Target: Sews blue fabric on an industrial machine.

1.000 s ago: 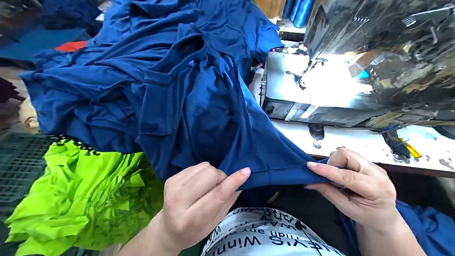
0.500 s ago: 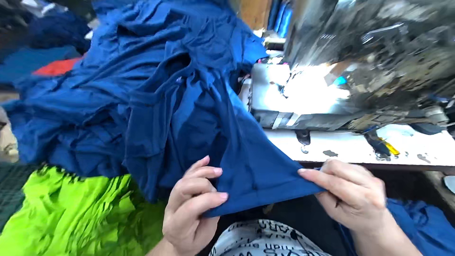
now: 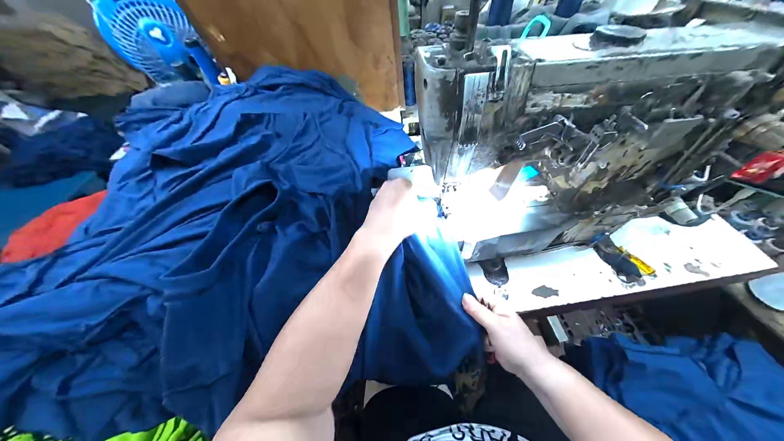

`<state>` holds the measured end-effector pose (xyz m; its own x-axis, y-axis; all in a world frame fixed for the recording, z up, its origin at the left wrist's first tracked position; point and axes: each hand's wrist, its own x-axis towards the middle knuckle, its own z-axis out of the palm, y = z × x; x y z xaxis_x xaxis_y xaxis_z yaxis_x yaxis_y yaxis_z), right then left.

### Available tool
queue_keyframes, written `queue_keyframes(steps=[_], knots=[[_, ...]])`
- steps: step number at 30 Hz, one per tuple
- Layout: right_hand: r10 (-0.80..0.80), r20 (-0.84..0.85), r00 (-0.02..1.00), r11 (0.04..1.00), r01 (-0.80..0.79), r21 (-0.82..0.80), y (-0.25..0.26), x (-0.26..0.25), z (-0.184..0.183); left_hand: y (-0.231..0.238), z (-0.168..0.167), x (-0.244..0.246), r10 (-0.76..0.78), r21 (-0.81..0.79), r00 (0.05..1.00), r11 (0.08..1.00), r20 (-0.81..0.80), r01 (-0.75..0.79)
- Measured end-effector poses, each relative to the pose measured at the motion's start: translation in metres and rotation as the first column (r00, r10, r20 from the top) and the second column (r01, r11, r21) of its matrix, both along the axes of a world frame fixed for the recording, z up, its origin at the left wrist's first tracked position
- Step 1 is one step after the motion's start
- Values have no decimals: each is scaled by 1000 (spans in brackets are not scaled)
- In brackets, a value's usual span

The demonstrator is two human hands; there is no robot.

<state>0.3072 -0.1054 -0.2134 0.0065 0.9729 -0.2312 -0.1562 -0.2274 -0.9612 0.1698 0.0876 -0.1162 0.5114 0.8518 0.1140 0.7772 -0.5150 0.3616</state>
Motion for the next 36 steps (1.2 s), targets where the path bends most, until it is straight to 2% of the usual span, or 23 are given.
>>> queue_keyframes(steps=[4,8,13,18,21,23,25,27,31,32,34,35,36], knots=[[-60,-26,998,992,63,112,24,8,10,60,-28,20,-81,130,991,989,106,67],[-56,-49,997,992,61,115,15,5,4,36,-3,21,-61,45,998,997,10,60],[-64,-31,997,991,67,119,12,5,6,30,-5,20,-57,85,998,995,27,54],[-89,-62,994,984,97,148,18,-1,4,35,1,27,-7,-7,1000,1000,18,8],[-79,-59,995,986,86,140,10,-8,2,41,2,25,-53,-55,999,997,8,54],[-95,-74,993,985,105,135,6,-9,-4,53,-7,26,-63,-67,998,996,17,64],[-105,-68,992,981,114,159,8,-8,-9,70,-31,28,-42,-29,998,999,41,43],[-105,-31,994,977,109,185,18,-7,-10,76,-35,25,-41,-12,998,999,49,42],[-101,-10,995,973,101,207,46,-5,-11,41,-2,17,7,-23,990,1000,138,-4],[-104,-10,995,969,103,223,52,-6,-10,28,4,11,28,38,985,999,169,-35],[-107,14,994,961,100,259,59,-5,-10,-1,9,-2,-22,268,980,963,196,-32],[-102,26,994,959,91,267,58,-3,-9,-22,10,-9,-71,351,980,936,184,2],[-88,41,995,962,74,264,54,-1,-8,-45,10,-16,-135,362,981,929,136,78]])
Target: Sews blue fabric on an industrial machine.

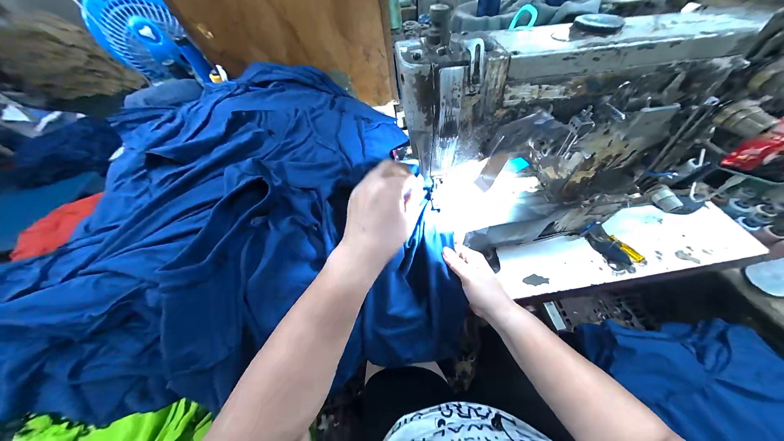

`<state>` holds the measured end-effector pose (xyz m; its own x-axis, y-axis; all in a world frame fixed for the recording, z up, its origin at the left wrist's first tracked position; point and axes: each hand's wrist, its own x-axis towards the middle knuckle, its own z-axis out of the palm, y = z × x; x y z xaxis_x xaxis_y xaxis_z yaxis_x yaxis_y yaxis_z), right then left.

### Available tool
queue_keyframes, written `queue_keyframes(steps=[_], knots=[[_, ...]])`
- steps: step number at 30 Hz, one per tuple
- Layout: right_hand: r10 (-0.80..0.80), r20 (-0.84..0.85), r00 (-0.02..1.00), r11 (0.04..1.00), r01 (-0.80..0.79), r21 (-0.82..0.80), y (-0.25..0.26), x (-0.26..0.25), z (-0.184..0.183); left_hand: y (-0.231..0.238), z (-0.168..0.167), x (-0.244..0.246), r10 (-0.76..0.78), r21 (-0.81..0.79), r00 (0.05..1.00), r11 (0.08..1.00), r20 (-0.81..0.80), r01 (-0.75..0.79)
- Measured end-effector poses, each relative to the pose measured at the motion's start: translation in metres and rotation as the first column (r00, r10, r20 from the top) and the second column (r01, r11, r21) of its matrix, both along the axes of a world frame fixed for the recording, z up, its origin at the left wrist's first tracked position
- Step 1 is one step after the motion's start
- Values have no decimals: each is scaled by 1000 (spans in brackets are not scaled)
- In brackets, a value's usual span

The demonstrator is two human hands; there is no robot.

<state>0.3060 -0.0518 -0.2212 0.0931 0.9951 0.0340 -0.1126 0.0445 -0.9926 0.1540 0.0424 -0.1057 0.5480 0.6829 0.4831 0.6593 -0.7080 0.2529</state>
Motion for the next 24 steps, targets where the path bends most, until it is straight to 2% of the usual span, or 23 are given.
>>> queue_keyframes(steps=[2,4,7,10,13,16,19,21,22,24], knots=[[33,28,999,997,-31,-68,-16,5,4,-44,-11,-14,-186,-146,964,976,-188,160],[73,36,997,987,-67,-149,-41,9,1,-80,-40,-29,-344,-330,855,918,-388,220],[70,119,990,993,-57,-107,-79,19,-17,-119,-84,-50,-317,-342,780,929,-539,141],[-56,281,958,998,54,14,-111,28,-27,-137,-107,-61,-247,-268,842,955,-479,127],[-110,301,947,986,67,150,-131,33,-32,-139,-117,-58,-264,-195,903,959,-338,207],[-74,284,956,967,-1,256,-143,34,-29,-131,-116,-49,-173,-197,920,974,-352,108],[-56,390,919,949,-73,308,-152,38,-31,-134,-113,-50,-77,-107,889,994,-451,31],[-50,529,847,966,-94,241,-160,42,-32,-143,-117,-59,-91,-136,879,990,-468,30],[-28,630,776,986,-83,146,-163,44,-32,-147,-120,-64,-112,-176,889,984,-444,36],[134,762,633,990,-57,-127,-166,47,-28,-160,-125,-70,-137,-273,944,961,-300,53]])
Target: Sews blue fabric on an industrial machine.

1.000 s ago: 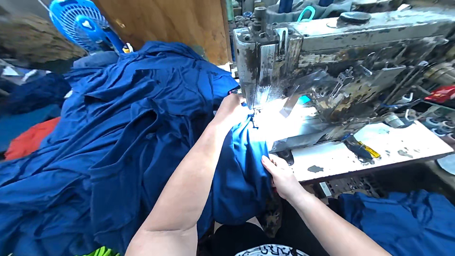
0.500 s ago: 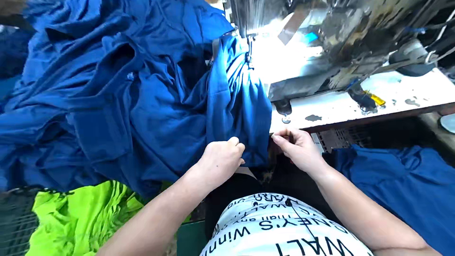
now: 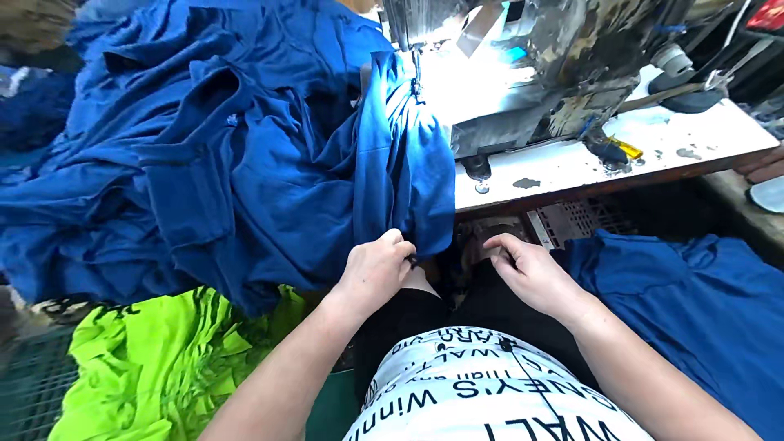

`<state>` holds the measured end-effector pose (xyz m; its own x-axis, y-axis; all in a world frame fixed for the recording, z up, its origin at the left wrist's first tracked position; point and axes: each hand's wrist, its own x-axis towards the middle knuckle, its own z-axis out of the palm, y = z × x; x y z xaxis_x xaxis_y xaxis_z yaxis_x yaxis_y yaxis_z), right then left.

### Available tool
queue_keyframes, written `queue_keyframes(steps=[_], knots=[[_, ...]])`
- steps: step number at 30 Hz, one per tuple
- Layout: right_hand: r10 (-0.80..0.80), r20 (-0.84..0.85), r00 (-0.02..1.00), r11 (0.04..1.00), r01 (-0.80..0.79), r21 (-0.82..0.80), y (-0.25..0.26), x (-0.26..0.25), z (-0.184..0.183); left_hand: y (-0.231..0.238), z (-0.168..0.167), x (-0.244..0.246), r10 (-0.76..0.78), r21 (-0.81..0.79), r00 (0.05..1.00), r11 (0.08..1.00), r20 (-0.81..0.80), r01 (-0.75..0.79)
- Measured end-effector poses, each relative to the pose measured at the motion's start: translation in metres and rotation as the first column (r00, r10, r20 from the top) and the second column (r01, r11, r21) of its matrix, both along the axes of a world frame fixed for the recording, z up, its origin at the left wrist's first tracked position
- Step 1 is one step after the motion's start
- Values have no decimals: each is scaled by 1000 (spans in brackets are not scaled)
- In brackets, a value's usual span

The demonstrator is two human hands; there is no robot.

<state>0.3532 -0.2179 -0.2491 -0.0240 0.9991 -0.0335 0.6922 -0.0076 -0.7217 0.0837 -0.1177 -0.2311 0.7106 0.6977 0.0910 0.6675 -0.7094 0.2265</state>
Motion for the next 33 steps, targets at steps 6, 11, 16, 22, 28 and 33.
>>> queue_keyframes(steps=[6,11,16,22,28,33], knots=[[-13,49,999,976,1,219,0,-6,6,-36,-5,7,-80,41,763,997,641,71],[114,101,988,656,-151,739,7,-15,9,-39,1,16,-238,100,600,962,764,254],[127,120,985,538,-170,825,12,-24,11,-39,8,25,-309,97,584,926,751,365],[210,103,972,547,-204,812,16,-25,9,-39,3,40,-305,71,611,924,730,376],[170,26,985,667,-134,733,24,4,12,-15,33,-10,-230,276,861,955,455,109],[73,50,996,681,-86,727,56,41,41,19,131,-154,22,414,913,887,407,-206]])
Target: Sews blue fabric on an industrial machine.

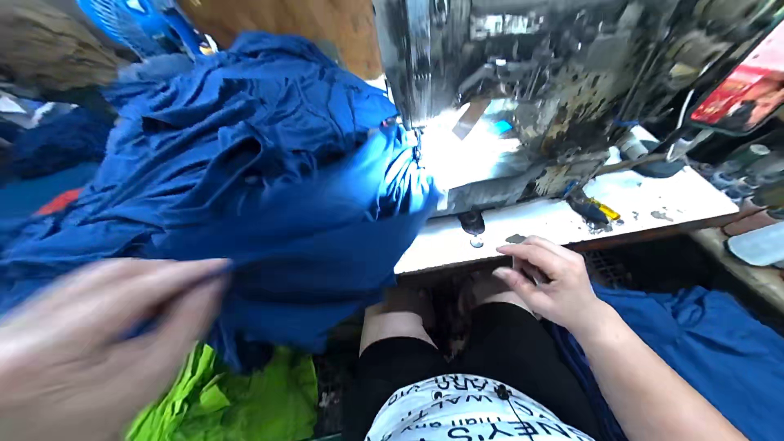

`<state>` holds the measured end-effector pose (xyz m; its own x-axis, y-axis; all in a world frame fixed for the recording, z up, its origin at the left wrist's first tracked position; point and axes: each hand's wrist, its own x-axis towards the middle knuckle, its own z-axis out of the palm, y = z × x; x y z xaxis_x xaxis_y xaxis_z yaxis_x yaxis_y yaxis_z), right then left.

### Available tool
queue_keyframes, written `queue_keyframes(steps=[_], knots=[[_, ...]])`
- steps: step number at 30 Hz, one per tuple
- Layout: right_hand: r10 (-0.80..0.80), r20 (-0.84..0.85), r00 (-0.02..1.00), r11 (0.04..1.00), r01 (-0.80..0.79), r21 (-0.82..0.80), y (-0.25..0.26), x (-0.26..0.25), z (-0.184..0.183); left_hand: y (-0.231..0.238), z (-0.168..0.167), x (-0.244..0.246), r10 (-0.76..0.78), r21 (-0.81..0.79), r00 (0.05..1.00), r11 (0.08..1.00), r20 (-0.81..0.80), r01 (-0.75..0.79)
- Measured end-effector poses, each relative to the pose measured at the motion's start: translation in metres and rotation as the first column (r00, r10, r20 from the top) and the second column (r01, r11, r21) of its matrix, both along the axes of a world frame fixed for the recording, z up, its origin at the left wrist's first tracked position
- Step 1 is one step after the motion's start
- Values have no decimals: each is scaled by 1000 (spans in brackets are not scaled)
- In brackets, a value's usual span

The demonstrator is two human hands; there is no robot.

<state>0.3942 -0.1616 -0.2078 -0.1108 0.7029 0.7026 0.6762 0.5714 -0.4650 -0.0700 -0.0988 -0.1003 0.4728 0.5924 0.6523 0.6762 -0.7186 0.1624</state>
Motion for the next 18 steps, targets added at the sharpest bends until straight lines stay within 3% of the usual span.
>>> queue_keyframes(steps=[2,4,5,7,10,12,14,15,18], knots=[[-29,16,999,999,29,38,25,-1,18,20,27,-53,-7,1,999,1000,54,7],[-35,23,999,996,33,87,57,-11,32,35,43,-35,122,-32,904,992,409,-119],[-36,25,999,994,33,102,75,-18,36,39,51,-27,163,-44,882,986,441,-161],[-30,31,999,998,29,56,108,-33,46,51,62,-24,194,17,907,976,375,-216],[17,68,998,983,-4,-186,144,-55,63,74,68,-40,232,87,934,961,271,-264],[70,85,994,954,-41,-297,157,-67,70,98,61,-66,103,100,954,986,280,-135],[117,69,991,915,-81,-396,158,-72,75,128,50,-102,-164,133,959,982,230,136],[146,34,989,880,-114,-460,155,-71,77,128,48,-95,-169,74,928,986,333,153],[203,-143,969,802,-248,-543,141,-62,63,121,58,-60,-343,-88,860,911,378,402]])
